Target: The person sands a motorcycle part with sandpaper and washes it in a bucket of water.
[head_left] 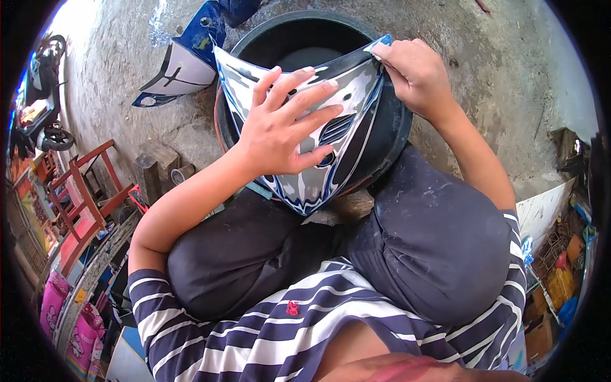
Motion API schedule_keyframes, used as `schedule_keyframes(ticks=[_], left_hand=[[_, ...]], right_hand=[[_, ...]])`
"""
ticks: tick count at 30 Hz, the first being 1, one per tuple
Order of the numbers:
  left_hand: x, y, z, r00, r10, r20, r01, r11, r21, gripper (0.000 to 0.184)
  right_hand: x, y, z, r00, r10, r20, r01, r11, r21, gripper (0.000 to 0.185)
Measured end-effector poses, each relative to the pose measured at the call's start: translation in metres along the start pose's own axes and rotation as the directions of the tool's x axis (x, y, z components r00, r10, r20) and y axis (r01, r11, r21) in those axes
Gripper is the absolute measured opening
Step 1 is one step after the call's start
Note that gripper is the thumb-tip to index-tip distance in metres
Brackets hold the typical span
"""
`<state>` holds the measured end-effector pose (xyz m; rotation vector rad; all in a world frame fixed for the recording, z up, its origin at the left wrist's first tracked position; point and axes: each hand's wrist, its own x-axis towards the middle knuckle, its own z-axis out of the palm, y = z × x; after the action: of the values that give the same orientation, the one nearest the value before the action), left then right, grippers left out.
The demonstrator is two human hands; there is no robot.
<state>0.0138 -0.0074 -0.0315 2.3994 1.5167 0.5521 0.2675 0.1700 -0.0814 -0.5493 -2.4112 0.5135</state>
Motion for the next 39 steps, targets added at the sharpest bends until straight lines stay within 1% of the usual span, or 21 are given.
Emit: schedule_keyframes(ticks=[1, 4, 5, 8, 9, 12, 13, 16, 19, 20, 22, 23, 26, 27, 30, 31, 34, 35, 38, 39], left_hand=[[0.0, -0.001, 0.0, 1.0, 0.002, -0.002, -0.002, 1.0, -0.002, 0.056], [-0.001, 0.0, 0.001, 1.0, -0.005, -0.006, 0.005, 1.0, -0.011, 0.056], [-0.001, 0.0, 0.001, 1.0, -0.006, -0.006, 0.006, 1.0, -0.01, 0.056], [-0.001, 0.001, 0.001, 1.0, -0.005, 0.0, 0.005, 1.0, -0.01, 0.056], [0.0, 0.0, 0.001, 1.0, -0.005, -0.002, 0.005, 1.0, -0.007, 0.056], [-0.001, -0.001, 0.001, 1.0, 0.001, -0.01, -0.001, 1.0, -0.003, 0.056], [-0.001, -0.001, 0.002, 1.0, -0.002, -0.009, 0.002, 1.0, -0.004, 0.056], [-0.001, -0.001, 0.001, 1.0, -0.002, -0.008, 0.001, 1.0, -0.006, 0.055], [-0.001, -0.001, 0.001, 1.0, -0.004, -0.01, 0.004, 1.0, -0.005, 0.055], [-0.001, 0.0, 0.001, 1.0, -0.006, -0.009, 0.006, 1.0, -0.005, 0.055], [-0.001, 0.001, 0.001, 1.0, -0.007, -0.002, 0.007, 1.0, -0.008, 0.056], [-0.001, 0.001, 0.0, 1.0, -0.009, 0.001, 0.009, 1.0, -0.007, 0.056], [-0.001, 0.0, 0.0, 1.0, -0.006, 0.001, 0.006, 1.0, 0.003, 0.056], [-0.001, 0.0, 0.0, 1.0, -0.005, -0.001, 0.005, 1.0, 0.007, 0.056], [0.0, 0.0, 0.0, 1.0, -0.003, -0.005, 0.003, 1.0, 0.001, 0.056], [0.0, 0.0, 0.001, 1.0, -0.005, -0.005, 0.005, 1.0, -0.003, 0.056], [-0.001, 0.0, 0.001, 1.0, -0.009, -0.003, 0.009, 1.0, -0.004, 0.056], [-0.001, 0.001, 0.001, 1.0, -0.01, -0.001, 0.01, 1.0, 0.002, 0.056], [0.001, 0.0, 0.0, 1.0, -0.009, 0.001, 0.009, 1.0, 0.003, 0.055], [0.001, 0.0, 0.0, 1.0, -0.009, 0.004, 0.009, 1.0, 0.0, 0.055]], right_hand=[[0.003, 0.004, -0.006, 0.999, -0.004, 0.046, 0.006, 0.999, -0.036, 0.02], [0.002, 0.029, -0.005, 0.997, 0.074, -0.014, -0.075, 0.991, -0.114, 0.023], [-0.003, 0.026, -0.004, 0.999, 0.033, 0.039, -0.026, 0.984, -0.177, 0.023], [-0.001, 0.005, -0.006, 0.998, -0.031, 0.058, 0.037, 0.994, -0.102, 0.021], [0.0, 0.013, -0.006, 0.999, -0.028, 0.032, 0.031, 0.997, -0.075, 0.021], [-0.001, 0.025, -0.007, 0.997, 0.053, 0.058, -0.043, 0.986, -0.162, 0.023], [0.002, 0.016, -0.009, 0.999, -0.015, 0.044, 0.021, 0.99, -0.142, 0.023], [0.003, 0.01, -0.008, 0.997, -0.045, 0.07, 0.053, 0.992, -0.115, 0.022], [0.001, 0.033, -0.007, 0.997, 0.07, 0.027, -0.065, 0.987, -0.15, 0.023], [-0.003, 0.033, -0.005, 0.999, 0.022, 0.025, -0.02, 0.994, -0.105, 0.023], [0.001, 0.008, -0.003, 0.998, -0.066, 0.017, 0.066, 0.998, -0.017, 0.023], [0.003, -0.004, -0.006, 0.997, -0.06, 0.046, 0.061, 0.998, -0.021, 0.022], [0.001, 0.022, -0.006, 0.997, 0.068, 0.043, -0.063, 0.993, -0.097, 0.022], [0.004, 0.024, -0.005, 0.995, 0.095, -0.008, -0.095, 0.992, -0.08, 0.022], [0.002, 0.0, 0.001, 0.999, -0.05, -0.005, 0.05, 0.999, 0.007, 0.02], [0.006, -0.013, -0.004, 0.997, -0.018, 0.069, 0.019, 1.0, -0.002, 0.019], [0.004, 0.015, -0.004, 0.992, 0.109, 0.065, -0.103, 0.991, -0.089, 0.019], [0.002, 0.026, -0.002, 0.99, 0.136, 0.028, -0.134, 0.989, -0.07, 0.019], [0.007, -0.007, -0.003, 0.998, -0.048, 0.042, 0.049, 0.999, -0.022, 0.018], [0.009, -0.018, -0.006, 0.996, -0.025, 0.09, 0.023, 0.999, 0.026, 0.019]])
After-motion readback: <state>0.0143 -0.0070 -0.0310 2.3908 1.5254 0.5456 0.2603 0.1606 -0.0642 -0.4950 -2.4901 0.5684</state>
